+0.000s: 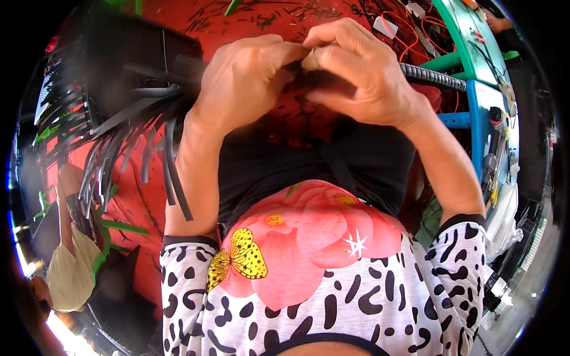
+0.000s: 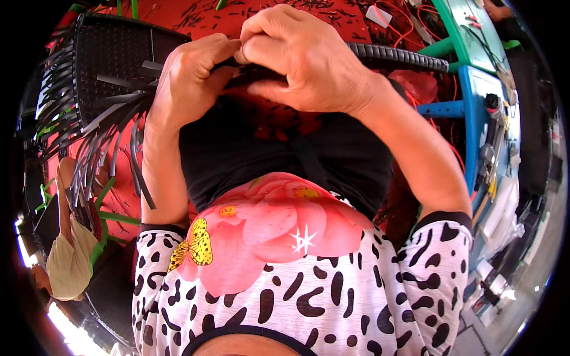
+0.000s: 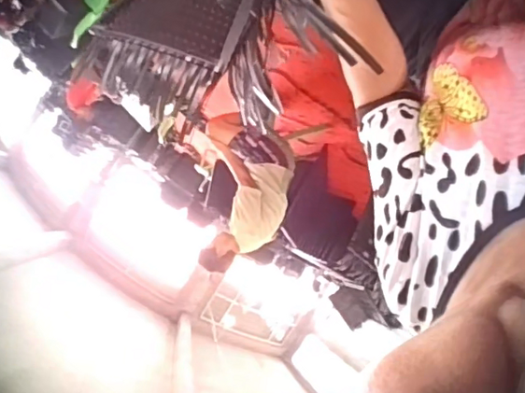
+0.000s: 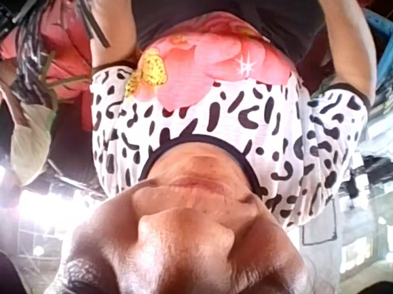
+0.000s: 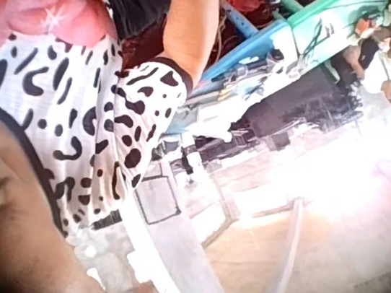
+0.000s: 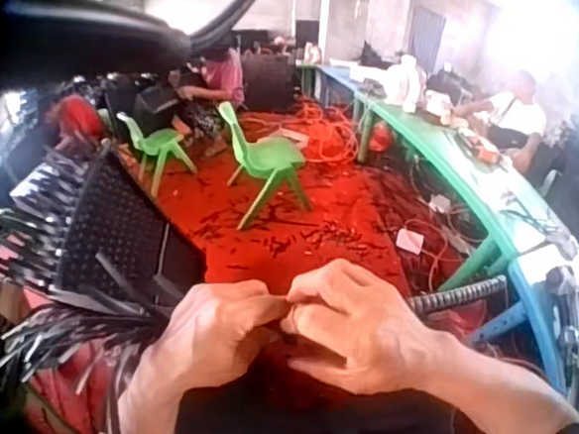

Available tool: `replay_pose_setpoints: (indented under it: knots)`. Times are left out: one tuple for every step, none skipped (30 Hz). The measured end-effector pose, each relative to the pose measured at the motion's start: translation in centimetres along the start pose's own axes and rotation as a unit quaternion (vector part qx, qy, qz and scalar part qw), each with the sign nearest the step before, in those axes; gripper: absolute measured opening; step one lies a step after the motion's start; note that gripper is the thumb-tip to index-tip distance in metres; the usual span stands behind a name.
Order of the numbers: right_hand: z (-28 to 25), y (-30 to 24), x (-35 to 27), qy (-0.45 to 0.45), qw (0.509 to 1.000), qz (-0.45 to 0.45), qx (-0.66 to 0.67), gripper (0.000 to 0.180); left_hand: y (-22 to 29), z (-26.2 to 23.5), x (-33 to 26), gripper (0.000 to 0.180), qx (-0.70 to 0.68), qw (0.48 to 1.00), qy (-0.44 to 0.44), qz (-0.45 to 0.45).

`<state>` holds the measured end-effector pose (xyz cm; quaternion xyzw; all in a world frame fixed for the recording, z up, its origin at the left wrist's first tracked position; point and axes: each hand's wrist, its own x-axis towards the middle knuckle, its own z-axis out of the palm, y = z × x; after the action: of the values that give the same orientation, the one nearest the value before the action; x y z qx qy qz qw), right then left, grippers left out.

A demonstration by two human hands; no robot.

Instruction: The person weaves black synthetic strips around a chair frame, securing them with a nail gun and trimming excess with pliers.

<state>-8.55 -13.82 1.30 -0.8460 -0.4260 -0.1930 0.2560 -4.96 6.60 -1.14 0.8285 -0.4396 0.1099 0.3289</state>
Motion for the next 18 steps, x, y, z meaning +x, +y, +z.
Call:
replay_pose_setpoints:
  knots:
    - [0.7, 0.3, -0.1, 0.022, 0.998, -0.028, -0.054, 0.036, -0.1, 0.0, 0.0, 0.03, 0.0, 1.0, 0.004, -0.002]
    - [1.4, 0.6, -0.3, 0.045, 0.992, -0.055, -0.108, 0.034, -0.1, 0.1, 0.0, 0.028, -0.012, 1.0, 0.013, -0.005]
    - [1.8, 0.7, -0.4, 0.042, 0.992, -0.058, -0.107, 0.034, -0.1, 0.2, -0.1, 0.026, -0.024, 0.999, 0.022, -0.008]
    - [2.1, 0.8, -0.5, 0.075, 0.987, -0.072, -0.119, 0.021, -0.1, 0.1, -0.2, 0.026, -0.024, 0.999, 0.026, -0.01]
    - [2.4, 0.9, -0.6, 0.108, 0.982, -0.088, -0.13, 0.011, -0.1, 0.1, -0.3, 0.031, -0.028, 0.999, 0.022, 0.0]
    - [2.6, 0.9, -0.7, 0.106, 0.982, -0.093, -0.129, 0.011, -0.1, 0.1, -0.3, 0.035, -0.031, 0.999, 0.019, 0.01]
    - [2.6, 0.7, -1.0, 0.119, 0.982, -0.098, -0.11, 0.01, -0.1, 0.1, -0.3, 0.035, -0.03, 0.999, 0.024, 0.007]
    - [2.7, 0.6, -1.3, 0.131, 0.982, -0.104, -0.09, 0.012, 0.0, 0.2, -0.3, 0.035, -0.031, 0.999, 0.017, 0.01]
    - [2.8, 0.4, -1.5, 0.138, 0.983, -0.101, -0.074, 0.014, 0.0, 0.3, -0.3, 0.034, -0.032, 0.999, 0.011, 0.012]
    - [3.2, 0.2, -1.8, 0.135, 0.983, -0.105, -0.072, 0.014, 0.0, 0.4, -0.4, 0.034, -0.031, 0.999, 0.015, 0.009]
    - [3.8, -0.1, -2.0, 0.163, 0.982, -0.082, -0.037, 0.014, 0.1, 0.5, -0.6, 0.032, -0.014, 1.0, 0.016, 0.003]
    - [4.2, -0.4, -2.0, 0.191, 0.98, -0.058, -0.001, 0.014, 0.1, 0.6, -0.8, 0.03, 0.004, 1.0, 0.016, -0.003]
    - [4.4, -0.7, -1.9, 0.195, 0.979, -0.066, 0.003, 0.016, 0.1, 0.6, -0.8, 0.03, 0.003, 1.0, 0.018, -0.006]
    - [4.4, -0.8, -1.9, 0.192, 0.979, -0.066, 0.002, 0.016, 0.2, 0.8, -0.7, 0.029, 0.016, 1.0, 0.02, -0.009]
    - [4.4, -1.0, -1.9, 0.201, 0.978, -0.05, 0.0, 0.017, 0.3, 0.9, -0.6, 0.027, 0.03, 0.999, 0.021, -0.013]
    - [4.3, -1.1, -2.0, 0.21, 0.977, -0.034, -0.003, 0.018, 0.4, 0.9, -0.6, 0.027, 0.027, 0.999, 0.023, -0.012]
    - [4.4, -1.0, -2.1, 0.208, 0.977, -0.035, -0.003, 0.018, 0.4, 0.8, -0.5, 0.026, 0.032, 0.999, 0.014, -0.013]
    - [4.5, -0.8, -2.2, 0.212, 0.977, -0.034, -0.003, 0.02, 0.4, 0.7, -0.4, 0.025, 0.037, 0.999, 0.006, -0.014]
